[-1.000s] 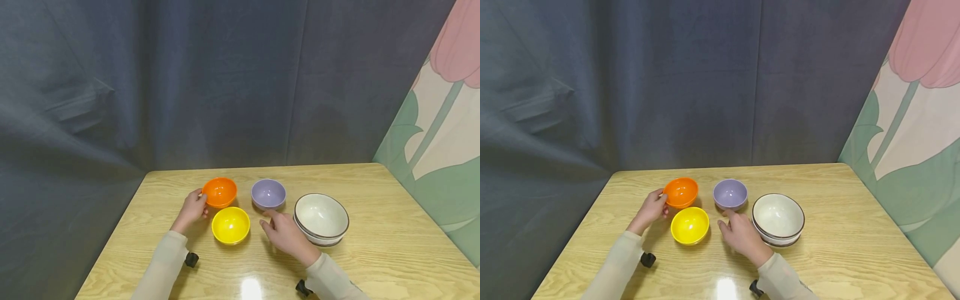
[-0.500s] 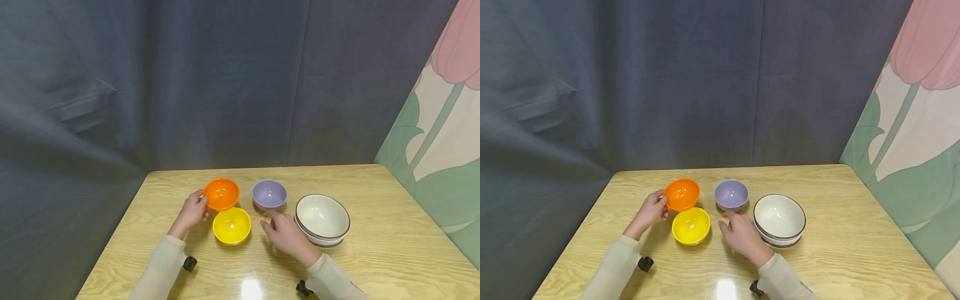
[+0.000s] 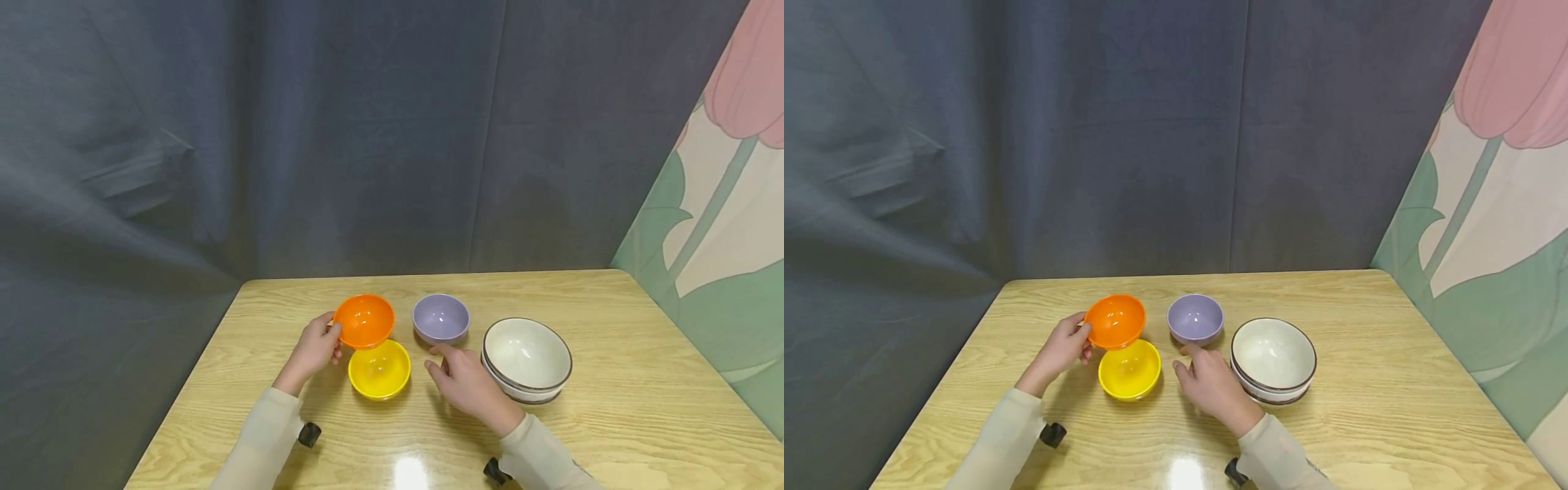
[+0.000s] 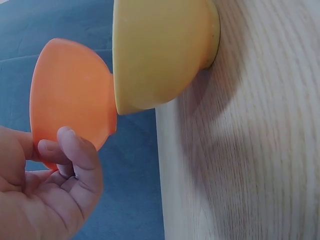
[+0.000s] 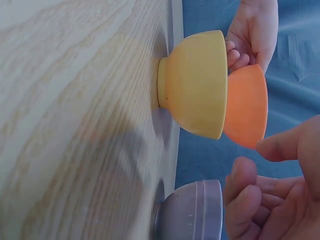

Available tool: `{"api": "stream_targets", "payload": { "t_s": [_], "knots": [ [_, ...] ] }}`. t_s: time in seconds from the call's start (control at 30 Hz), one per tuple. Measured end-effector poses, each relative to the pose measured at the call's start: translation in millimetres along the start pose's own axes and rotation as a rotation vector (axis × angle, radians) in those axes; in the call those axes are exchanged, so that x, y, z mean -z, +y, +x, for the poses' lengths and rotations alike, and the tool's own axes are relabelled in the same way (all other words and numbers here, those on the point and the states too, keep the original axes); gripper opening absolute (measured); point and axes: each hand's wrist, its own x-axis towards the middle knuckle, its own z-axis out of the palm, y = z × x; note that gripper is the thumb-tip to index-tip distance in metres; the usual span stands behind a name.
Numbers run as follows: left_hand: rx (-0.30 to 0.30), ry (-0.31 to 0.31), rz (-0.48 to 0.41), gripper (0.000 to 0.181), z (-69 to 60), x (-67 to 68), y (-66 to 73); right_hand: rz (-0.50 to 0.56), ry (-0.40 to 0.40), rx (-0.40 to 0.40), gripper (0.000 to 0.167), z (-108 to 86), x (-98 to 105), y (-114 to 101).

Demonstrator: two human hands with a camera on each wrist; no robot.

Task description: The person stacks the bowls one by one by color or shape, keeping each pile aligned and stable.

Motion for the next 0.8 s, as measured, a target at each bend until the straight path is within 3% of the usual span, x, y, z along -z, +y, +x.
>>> {"api": "stream_targets", "payload": {
  "t_s": [0.8],
  "knots": [
    [-0.018, -0.096, 0.019, 0.032, -12.0, -2.7, 0.5, -0.001, -0.016, -0.011, 0.029, 0.6, 0.1, 1.3]
  ]
}}
